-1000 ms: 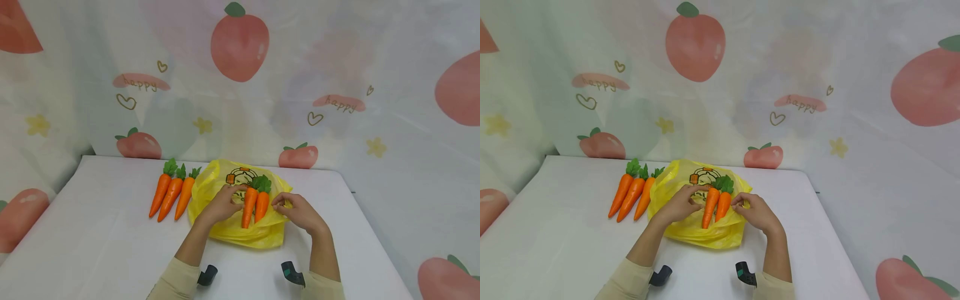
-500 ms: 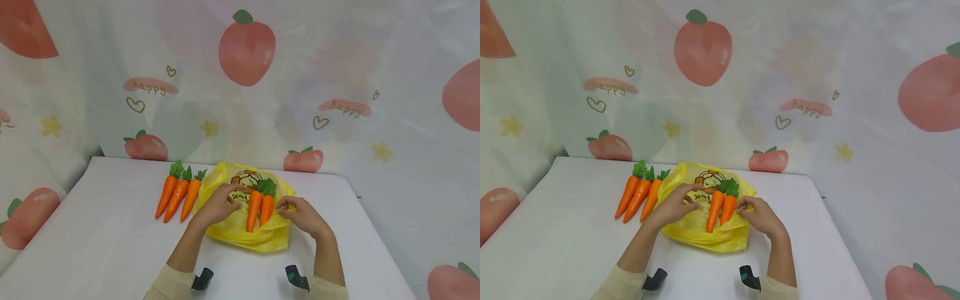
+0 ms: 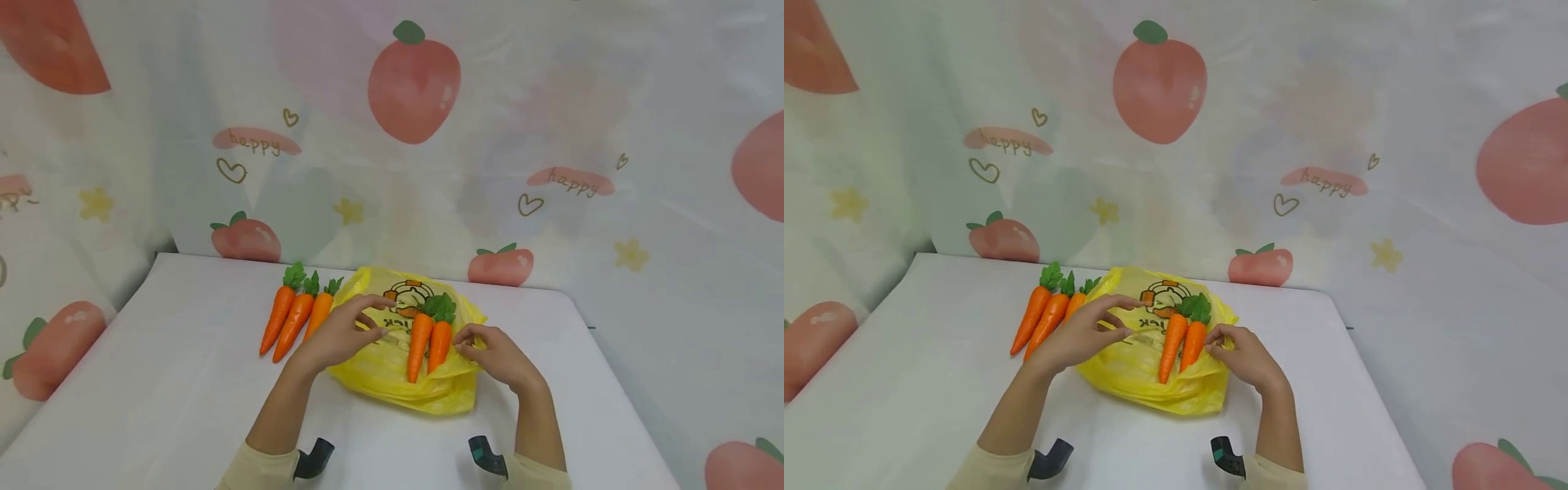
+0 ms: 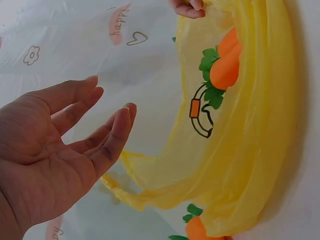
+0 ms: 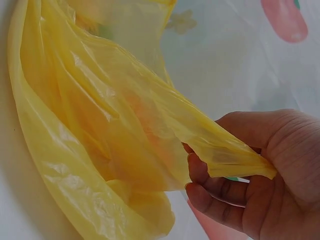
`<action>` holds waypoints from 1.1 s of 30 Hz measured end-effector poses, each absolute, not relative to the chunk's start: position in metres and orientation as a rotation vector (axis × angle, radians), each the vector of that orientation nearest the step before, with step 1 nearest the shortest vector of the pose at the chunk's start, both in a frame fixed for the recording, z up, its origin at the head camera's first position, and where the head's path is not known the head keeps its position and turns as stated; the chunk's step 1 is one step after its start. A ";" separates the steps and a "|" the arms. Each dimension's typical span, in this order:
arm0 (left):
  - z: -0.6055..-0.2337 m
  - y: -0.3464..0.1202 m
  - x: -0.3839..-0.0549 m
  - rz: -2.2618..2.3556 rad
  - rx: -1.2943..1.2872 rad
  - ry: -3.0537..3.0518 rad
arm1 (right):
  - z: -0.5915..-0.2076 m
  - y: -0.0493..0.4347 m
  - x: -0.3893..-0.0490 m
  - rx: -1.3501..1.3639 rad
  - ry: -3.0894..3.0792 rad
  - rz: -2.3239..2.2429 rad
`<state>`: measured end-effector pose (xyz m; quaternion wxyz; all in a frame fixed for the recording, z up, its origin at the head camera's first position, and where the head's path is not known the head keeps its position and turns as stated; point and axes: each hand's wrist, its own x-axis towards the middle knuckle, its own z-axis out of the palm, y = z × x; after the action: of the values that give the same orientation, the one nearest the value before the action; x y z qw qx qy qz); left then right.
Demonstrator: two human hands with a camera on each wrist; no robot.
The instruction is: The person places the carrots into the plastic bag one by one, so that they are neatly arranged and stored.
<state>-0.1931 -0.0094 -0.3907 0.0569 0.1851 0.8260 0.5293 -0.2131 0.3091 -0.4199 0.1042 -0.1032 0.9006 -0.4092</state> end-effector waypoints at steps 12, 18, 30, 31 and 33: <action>-0.382 -0.041 -0.187 1.681 0.496 2.510 | -0.422 0.308 -0.216 -0.329 2.655 -1.210; -0.386 -0.059 -0.185 1.660 0.398 2.563 | -0.420 0.306 -0.214 -0.308 2.648 -1.203; -0.393 -0.088 -0.187 1.604 0.336 2.627 | -0.421 0.306 -0.214 -0.292 2.644 -1.202; -0.394 -0.090 -0.187 1.596 0.338 2.640 | -0.421 0.306 -0.215 -0.289 2.644 -1.201; -0.395 -0.094 -0.188 1.581 0.329 2.654 | -0.421 0.307 -0.215 -0.289 2.645 -1.200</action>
<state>-0.1882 -0.0938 -0.3953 0.0174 0.1059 0.8541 0.5089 -0.2147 0.3065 -0.4214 0.1112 -0.0984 0.9005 -0.4086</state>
